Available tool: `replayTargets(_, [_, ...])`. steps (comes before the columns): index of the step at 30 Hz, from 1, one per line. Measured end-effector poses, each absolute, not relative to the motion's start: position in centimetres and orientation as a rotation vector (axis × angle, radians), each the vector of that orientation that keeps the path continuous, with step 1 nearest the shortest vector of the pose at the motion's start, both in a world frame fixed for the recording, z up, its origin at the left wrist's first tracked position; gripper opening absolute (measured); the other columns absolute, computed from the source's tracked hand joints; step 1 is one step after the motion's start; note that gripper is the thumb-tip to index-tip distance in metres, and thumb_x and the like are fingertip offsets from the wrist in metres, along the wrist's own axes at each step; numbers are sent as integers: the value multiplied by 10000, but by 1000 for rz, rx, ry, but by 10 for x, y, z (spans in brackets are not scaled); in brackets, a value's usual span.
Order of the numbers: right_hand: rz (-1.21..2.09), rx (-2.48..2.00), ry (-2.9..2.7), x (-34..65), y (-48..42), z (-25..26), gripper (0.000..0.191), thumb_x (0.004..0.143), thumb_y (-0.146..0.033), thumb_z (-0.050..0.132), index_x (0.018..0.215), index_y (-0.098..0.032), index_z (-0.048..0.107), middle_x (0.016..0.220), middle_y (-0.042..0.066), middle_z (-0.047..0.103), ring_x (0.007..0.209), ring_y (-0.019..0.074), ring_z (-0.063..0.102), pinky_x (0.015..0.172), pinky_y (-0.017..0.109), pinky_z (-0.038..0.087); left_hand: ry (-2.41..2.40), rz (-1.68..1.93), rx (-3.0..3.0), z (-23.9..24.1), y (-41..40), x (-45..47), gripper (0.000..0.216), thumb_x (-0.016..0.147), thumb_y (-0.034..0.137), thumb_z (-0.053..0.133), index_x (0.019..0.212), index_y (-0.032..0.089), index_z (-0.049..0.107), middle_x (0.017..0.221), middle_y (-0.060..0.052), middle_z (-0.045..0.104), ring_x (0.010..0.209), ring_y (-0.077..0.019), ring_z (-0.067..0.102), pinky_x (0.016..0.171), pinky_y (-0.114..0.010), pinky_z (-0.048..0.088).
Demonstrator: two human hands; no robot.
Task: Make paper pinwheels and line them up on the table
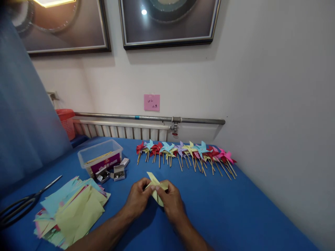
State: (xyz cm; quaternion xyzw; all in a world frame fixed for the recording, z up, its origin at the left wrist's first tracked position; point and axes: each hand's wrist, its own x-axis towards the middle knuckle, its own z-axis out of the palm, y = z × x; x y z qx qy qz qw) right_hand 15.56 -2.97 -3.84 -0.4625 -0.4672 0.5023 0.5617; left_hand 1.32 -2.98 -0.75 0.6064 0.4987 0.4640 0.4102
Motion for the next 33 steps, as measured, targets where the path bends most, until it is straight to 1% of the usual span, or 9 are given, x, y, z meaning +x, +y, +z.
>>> replayTargets(4, [1211, -1069, -1087, 155, -29, -38, 481, 616, -614, 811, 755, -194, 621, 551, -57, 537, 481, 111, 429, 470, 229, 336, 1251, 1179, 1518, -7, -30, 13, 198, 804, 327, 577, 682, 175, 547, 618, 42, 517, 622, -122, 460, 588, -239, 338])
replayTargets(10, [1226, -1053, -1036, 153, -31, -38, 474, 622, -610, 815, 772, -198, 636, 566, -48, 569, 481, 123, 463, 471, 236, 347, 1228, 1196, 1522, -5, -30, 13, 179, 803, 313, 564, 689, 176, 549, 622, 42, 519, 627, -123, 461, 595, -238, 347])
replayTargets(15, [1193, -1075, -1045, 152, -31, -37, 457, 610, -590, 828, 732, -197, 628, 557, -51, 567, 486, 125, 473, 478, 240, 360, 1278, 1187, 1491, -4, -29, 13, 168, 784, 306, 558, 673, 180, 546, 606, 43, 510, 607, -122, 453, 583, -240, 336])
replayTargets(19, [1243, -1067, -991, 152, -30, -36, 458, 596, -532, 858, 807, -194, 633, 613, -45, 613, 527, 134, 521, 508, 239, 395, 1282, 1190, 1474, -5, -29, 14, 165, 769, 308, 571, 671, 177, 552, 605, 43, 512, 603, -116, 444, 581, -239, 330])
replayTargets(21, [1281, -1066, -958, 153, -30, -37, 456, 596, -499, 869, 831, -192, 627, 607, -50, 615, 518, 130, 523, 501, 233, 390, 1254, 1191, 1450, -6, -29, 15, 169, 756, 310, 587, 661, 176, 548, 598, 45, 507, 592, -110, 433, 572, -238, 323])
replayTargets(23, [1307, -1064, -931, 153, -30, -37, 460, 593, -487, 872, 839, -190, 622, 596, -54, 614, 498, 125, 518, 488, 230, 382, 1204, 1190, 1386, -6, -28, 15, 192, 730, 322, 619, 640, 175, 534, 579, 48, 492, 565, -100, 413, 551, -235, 309])
replayTargets(26, [1339, -1034, -903, 154, -30, -38, 465, 590, -482, 875, 838, -186, 616, 615, -45, 634, 510, 129, 535, 506, 234, 401, 1106, 1161, 1211, -4, -26, 14, 250, 666, 355, 691, 632, 171, 525, 546, 53, 479, 513, -82, 387, 517, -230, 289])
replayTargets(30, [1364, -1027, -917, 156, -29, -38, 467, 582, -470, 882, 843, -180, 627, 627, -27, 656, 531, 145, 563, 524, 241, 414, 968, 1104, 1008, 0, -26, 11, 308, 591, 358, 771, 678, 154, 558, 563, 30, 545, 492, -77, 431, 519, -227, 314])
replayTargets(33, [1373, -1004, -897, 154, -29, -36, 491, 572, -459, 886, 888, -180, 636, 692, -3, 702, 573, 167, 605, 572, 260, 454, 939, 1111, 959, 0, -27, 10, 316, 539, 319, 793, 660, 150, 555, 557, 20, 562, 486, -78, 451, 519, -225, 329])
